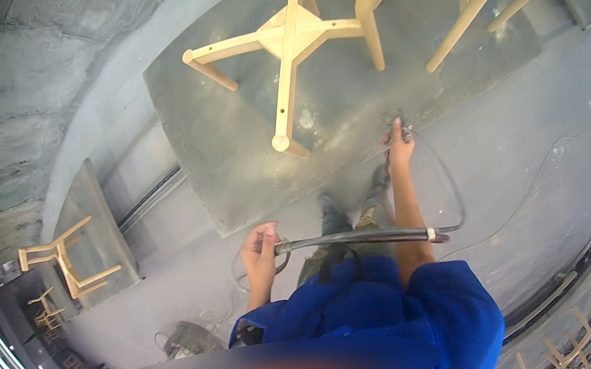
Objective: The person uses a spray gun to apply finish to multiple wooden chair frames in a factory. They rotate each chair to coat all sides, then move to the next chair and repeat the process.
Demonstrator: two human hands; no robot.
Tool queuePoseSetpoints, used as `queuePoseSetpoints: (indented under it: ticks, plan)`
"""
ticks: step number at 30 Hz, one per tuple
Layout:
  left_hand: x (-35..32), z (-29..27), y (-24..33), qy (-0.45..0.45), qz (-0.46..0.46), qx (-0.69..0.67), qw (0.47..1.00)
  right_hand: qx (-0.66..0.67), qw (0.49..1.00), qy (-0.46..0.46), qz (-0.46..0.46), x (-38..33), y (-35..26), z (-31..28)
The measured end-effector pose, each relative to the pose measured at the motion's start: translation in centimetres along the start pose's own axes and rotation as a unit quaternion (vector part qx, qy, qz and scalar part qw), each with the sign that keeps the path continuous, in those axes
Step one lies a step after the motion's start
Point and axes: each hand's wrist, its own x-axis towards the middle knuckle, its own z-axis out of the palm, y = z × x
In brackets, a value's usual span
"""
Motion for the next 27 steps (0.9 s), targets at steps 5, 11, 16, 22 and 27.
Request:
queuePoseSetpoints:
  ticks: [5,11,16,22,27]
  plan:
    - [0.5,-1.9,-3.1,-0.017,-0.028,-0.073,0.997,-0.316,0.882,-0.118,-0.331,-5.9,-13.2,-0.2]
    - [-1.6,-0.5,-6.7,-0.062,-0.044,-0.130,0.989,-0.406,0.682,-0.076,-0.603,-16.3,-29.1,4.5]
    - [-0.9,0.0,-9.0,-0.075,-0.033,-0.110,0.990,-0.368,0.609,-0.013,-0.702,-21.2,-32.2,5.6]
    - [0.8,-0.1,-11.6,-0.128,0.002,-0.014,0.992,-0.479,0.643,-0.158,-0.576,-21.9,-28.3,1.5]
    - [5.2,1.1,-10.6,-0.079,0.119,0.090,0.986,-0.381,0.805,-0.236,-0.388,-21.4,-20.2,-5.2]
